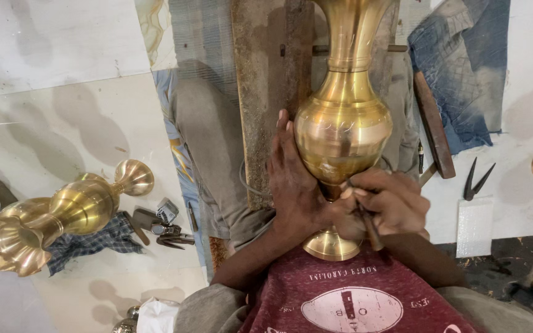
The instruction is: The person holds a brass vase steady on a wooden board and etches a decorative pattern onto its surface with a small hand tool. They then reposition the vase, use a wooden mallet to strike a chisel-like tool against the vase's body, and continue etching around the vessel.
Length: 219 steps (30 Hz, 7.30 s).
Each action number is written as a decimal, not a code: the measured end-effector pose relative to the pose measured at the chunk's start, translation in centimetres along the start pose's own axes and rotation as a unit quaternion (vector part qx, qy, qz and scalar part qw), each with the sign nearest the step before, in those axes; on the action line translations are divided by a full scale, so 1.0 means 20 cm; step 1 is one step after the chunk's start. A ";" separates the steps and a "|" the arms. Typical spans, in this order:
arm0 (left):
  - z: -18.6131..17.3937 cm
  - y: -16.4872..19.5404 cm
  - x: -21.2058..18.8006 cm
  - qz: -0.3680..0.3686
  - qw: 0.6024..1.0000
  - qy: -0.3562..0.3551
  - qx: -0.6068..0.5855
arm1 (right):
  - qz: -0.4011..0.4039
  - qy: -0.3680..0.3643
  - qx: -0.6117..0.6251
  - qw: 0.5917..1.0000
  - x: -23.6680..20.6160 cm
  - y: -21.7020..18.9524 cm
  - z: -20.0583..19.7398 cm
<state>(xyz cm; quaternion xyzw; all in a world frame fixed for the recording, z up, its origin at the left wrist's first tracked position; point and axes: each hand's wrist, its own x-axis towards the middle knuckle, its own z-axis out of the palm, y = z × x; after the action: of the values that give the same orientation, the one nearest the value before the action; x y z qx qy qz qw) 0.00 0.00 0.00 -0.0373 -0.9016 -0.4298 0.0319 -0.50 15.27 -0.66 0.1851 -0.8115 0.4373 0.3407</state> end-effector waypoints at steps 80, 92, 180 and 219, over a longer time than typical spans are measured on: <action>-0.19 0.01 0.10 -0.038 0.995 -0.015 -0.086 | 0.053 -0.677 0.152 0.719 1.06 0.24 0.16; -0.16 0.00 0.08 -0.031 0.996 -0.018 -0.080 | -0.024 -0.662 0.133 0.738 1.01 0.27 0.08; -0.08 0.11 0.13 -0.033 0.999 -0.028 -0.020 | -0.070 -0.190 0.250 0.947 0.46 0.26 -0.13; -0.16 0.04 0.08 -0.040 0.996 -0.043 -0.062 | 0.042 -0.351 0.100 0.930 0.73 -0.03 -0.08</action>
<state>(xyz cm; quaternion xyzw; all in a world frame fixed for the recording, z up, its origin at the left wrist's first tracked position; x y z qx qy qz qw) -1.44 -2.02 2.73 -0.0215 -0.8743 -0.4841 -0.0265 -9.67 16.27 10.80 0.3255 -0.8385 0.4370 -0.0052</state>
